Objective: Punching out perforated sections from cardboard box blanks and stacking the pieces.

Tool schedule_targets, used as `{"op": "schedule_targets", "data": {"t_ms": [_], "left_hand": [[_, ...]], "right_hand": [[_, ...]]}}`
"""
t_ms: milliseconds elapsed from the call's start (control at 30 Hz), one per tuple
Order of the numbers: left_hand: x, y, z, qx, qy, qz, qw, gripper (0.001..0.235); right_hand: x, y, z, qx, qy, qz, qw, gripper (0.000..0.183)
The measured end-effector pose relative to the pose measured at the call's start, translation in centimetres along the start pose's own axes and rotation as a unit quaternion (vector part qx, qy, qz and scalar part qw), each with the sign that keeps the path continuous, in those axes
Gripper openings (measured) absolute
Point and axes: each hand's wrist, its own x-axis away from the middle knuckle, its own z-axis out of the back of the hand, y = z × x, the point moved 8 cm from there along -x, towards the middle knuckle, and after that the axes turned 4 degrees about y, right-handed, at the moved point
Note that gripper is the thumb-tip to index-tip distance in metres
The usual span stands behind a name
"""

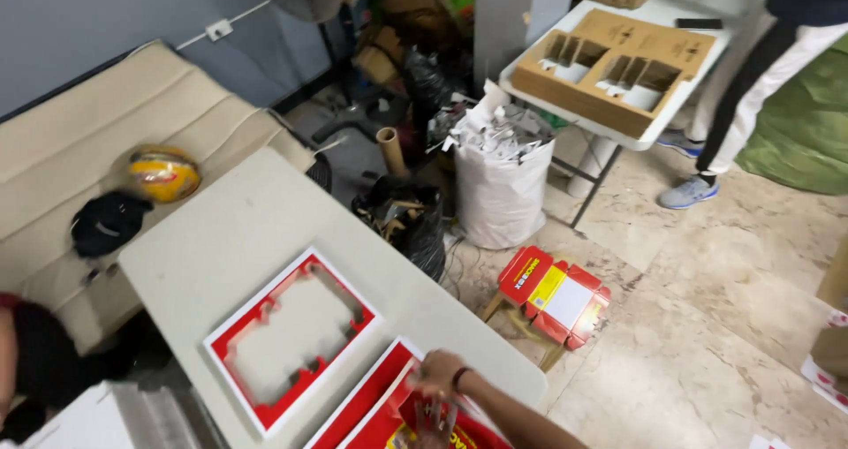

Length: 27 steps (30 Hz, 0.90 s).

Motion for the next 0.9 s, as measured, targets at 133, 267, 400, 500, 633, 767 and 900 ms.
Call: {"op": "schedule_targets", "data": {"t_ms": [133, 267, 400, 500, 633, 767, 900], "left_hand": [[-9.2, -2.0, 17.2, 0.223, -0.469, -0.029, 0.854, 0.109], [-7.0, -1.4, 15.8, 0.248, -0.478, -0.025, 0.842, 0.102], [-4.3, -1.6, 18.5, 0.284, -0.441, -0.048, 0.850, 0.108], [-3.4, -1.1, 17.2, 0.268, -0.429, -0.053, 0.861, 0.112], [-3.2, -0.3, 16.2, 0.200, -0.416, -0.067, 0.885, 0.105], [-3.8, 0.4, 16.8, 0.074, -0.238, -0.114, 0.962, 0.118], [-5.3, 0.2, 18.2, 0.192, -0.473, -0.051, 0.859, 0.119]], "right_hand": [[-2.2, 18.0, -2.8, -0.116, 0.258, -0.169, 0.944, 0.018], [10.6, 24.0, -3.9, -0.227, 0.367, -0.108, 0.895, 0.046], [24.9, 22.5, -11.1, -0.354, 0.204, -0.295, 0.864, 0.046], [28.6, 17.3, -14.8, -0.528, 0.129, -0.303, 0.783, 0.047], [26.5, 10.3, -20.8, -0.701, 0.070, -0.260, 0.660, 0.053], [22.0, 10.7, -24.7, -0.787, 0.080, -0.254, 0.556, 0.054], [20.4, 11.8, -24.1, -0.793, 0.070, -0.215, 0.566, 0.066]]}}
